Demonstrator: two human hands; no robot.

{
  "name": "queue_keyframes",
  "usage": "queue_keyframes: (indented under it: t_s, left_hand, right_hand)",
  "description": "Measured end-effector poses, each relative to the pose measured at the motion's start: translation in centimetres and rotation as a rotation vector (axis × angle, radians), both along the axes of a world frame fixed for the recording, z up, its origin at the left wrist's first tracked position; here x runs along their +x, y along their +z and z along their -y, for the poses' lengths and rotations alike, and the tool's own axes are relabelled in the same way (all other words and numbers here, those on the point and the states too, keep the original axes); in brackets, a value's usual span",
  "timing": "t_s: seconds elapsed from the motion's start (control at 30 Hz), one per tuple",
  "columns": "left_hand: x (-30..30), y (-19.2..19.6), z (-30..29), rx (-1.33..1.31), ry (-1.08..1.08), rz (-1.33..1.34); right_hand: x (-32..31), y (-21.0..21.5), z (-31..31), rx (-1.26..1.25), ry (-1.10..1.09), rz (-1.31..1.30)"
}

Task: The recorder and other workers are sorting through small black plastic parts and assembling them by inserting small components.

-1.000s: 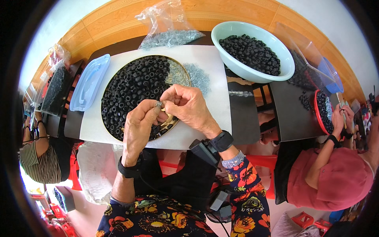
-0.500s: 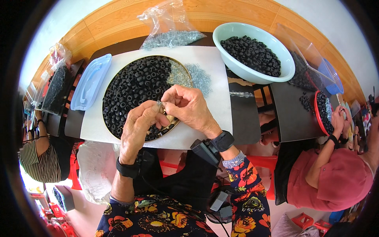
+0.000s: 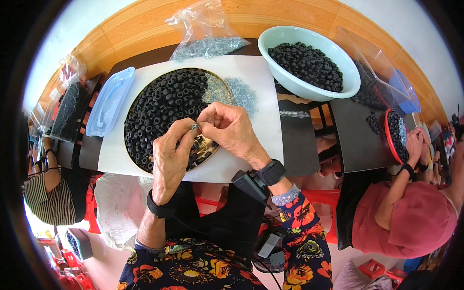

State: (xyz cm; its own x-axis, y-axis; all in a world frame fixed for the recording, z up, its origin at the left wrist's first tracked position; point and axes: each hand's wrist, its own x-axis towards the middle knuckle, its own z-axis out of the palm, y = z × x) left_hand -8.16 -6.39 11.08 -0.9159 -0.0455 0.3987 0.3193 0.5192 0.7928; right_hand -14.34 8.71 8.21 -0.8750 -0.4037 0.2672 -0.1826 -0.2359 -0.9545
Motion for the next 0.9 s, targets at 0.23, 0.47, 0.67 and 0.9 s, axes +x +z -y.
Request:
queue_keyframes:
  t_s: [0.23, 0.47, 0.67, 0.9]
  left_hand:
    - [-0.5, 0.2, 0.6, 0.201, -0.089, 0.172]
    - [-0.5, 0.4, 0.3, 0.258, -0.036, 0.174]
    - [-0.6, -0.2, 0.5, 0.233, -0.042, 0.127]
    - [-0.8, 0.0, 1.3, 0.379, -0.064, 0.255]
  right_hand:
    - [0.0, -0.4, 0.2, -0.076, -0.003, -0.078]
    - [-0.1, -0.3, -0.1, -0.025, -0.034, -0.006]
    - [0.1, 0.1, 0.0, -0.043, 0.023, -0.010]
    - [0.3, 0.2, 0.1, -0.093, 0.101, -0.010]
